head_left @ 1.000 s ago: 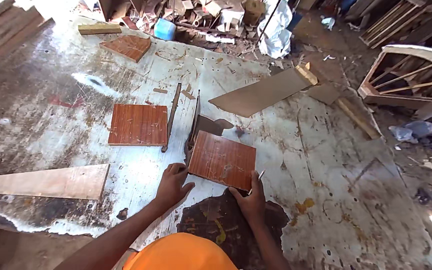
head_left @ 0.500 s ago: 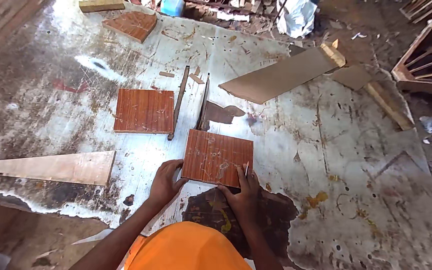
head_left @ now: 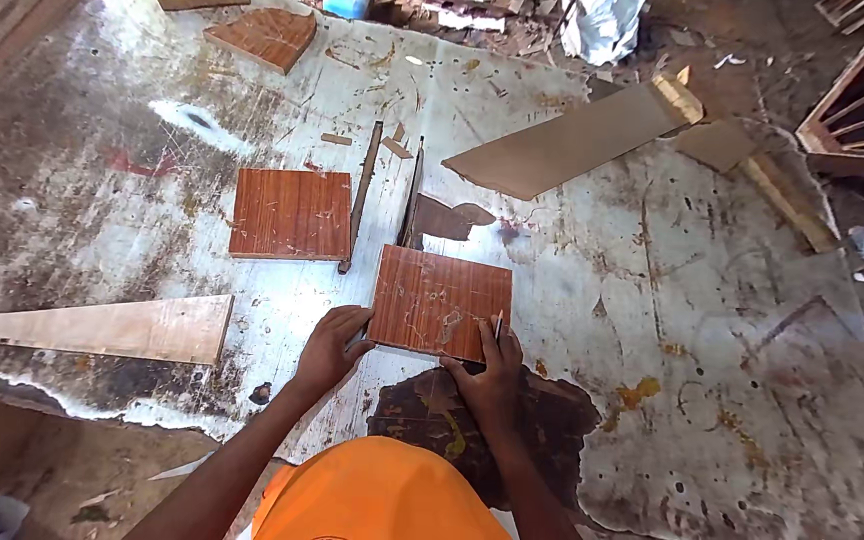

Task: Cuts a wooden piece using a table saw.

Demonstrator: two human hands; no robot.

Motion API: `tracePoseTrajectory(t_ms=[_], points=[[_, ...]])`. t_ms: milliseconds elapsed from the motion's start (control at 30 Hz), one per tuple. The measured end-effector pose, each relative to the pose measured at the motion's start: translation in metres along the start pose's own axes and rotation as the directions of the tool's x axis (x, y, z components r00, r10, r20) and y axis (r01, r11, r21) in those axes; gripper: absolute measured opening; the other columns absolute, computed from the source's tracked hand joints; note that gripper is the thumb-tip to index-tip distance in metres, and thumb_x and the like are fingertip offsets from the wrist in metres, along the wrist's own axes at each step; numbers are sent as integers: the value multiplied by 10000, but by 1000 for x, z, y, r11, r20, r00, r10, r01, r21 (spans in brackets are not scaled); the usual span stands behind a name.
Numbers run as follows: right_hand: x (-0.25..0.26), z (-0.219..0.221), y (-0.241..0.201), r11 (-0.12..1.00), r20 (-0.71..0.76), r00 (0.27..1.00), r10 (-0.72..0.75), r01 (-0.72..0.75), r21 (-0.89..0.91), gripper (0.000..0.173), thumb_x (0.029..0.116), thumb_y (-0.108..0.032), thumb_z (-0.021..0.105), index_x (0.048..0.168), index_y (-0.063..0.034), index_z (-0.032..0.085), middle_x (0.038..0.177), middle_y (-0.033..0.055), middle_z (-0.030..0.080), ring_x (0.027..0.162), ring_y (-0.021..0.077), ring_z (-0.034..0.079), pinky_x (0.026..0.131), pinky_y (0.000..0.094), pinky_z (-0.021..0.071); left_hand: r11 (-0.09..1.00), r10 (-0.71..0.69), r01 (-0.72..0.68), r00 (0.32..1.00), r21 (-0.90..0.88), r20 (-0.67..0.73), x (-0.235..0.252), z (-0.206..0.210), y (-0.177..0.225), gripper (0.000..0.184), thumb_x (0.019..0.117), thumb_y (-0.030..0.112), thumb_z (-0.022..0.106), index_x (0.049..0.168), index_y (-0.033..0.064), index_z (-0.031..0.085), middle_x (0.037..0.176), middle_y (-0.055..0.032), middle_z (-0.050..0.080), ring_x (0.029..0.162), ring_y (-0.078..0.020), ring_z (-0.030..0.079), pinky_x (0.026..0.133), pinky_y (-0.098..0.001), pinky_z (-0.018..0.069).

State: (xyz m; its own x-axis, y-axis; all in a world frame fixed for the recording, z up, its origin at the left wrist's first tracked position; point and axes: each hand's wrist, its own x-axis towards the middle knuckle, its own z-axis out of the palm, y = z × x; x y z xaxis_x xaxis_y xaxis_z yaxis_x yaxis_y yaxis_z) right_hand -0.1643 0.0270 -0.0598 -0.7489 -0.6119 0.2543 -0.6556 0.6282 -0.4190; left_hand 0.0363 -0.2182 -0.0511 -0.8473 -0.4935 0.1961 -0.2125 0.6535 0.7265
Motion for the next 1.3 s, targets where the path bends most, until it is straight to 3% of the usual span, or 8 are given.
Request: tracePoseTrajectory(t_ms=[167,1300], points=[[1,0,-1,1000,-1,1000,-9,9,6,967,772,-767,682,1514,-172,513,1649,63,352,1525,310,289,1243,508,241,1000,1,-1,1000,-1,1,1,-1,1,470,955,277,732,1395,141,637,1395,-9,638,1375,-164,519,1173,-366,415],[19,-1,-8,1000,40,999,17,-17,8,980,796,-742,688,1555,-167,456,1676,25,303,1538,309,256,1240,504,238,1000,-8,8,1000,27,-2,19,0,-3,463,968,280,712,1396,122,637,1400,-29,639,1381,-175,519,1180,-354,402]])
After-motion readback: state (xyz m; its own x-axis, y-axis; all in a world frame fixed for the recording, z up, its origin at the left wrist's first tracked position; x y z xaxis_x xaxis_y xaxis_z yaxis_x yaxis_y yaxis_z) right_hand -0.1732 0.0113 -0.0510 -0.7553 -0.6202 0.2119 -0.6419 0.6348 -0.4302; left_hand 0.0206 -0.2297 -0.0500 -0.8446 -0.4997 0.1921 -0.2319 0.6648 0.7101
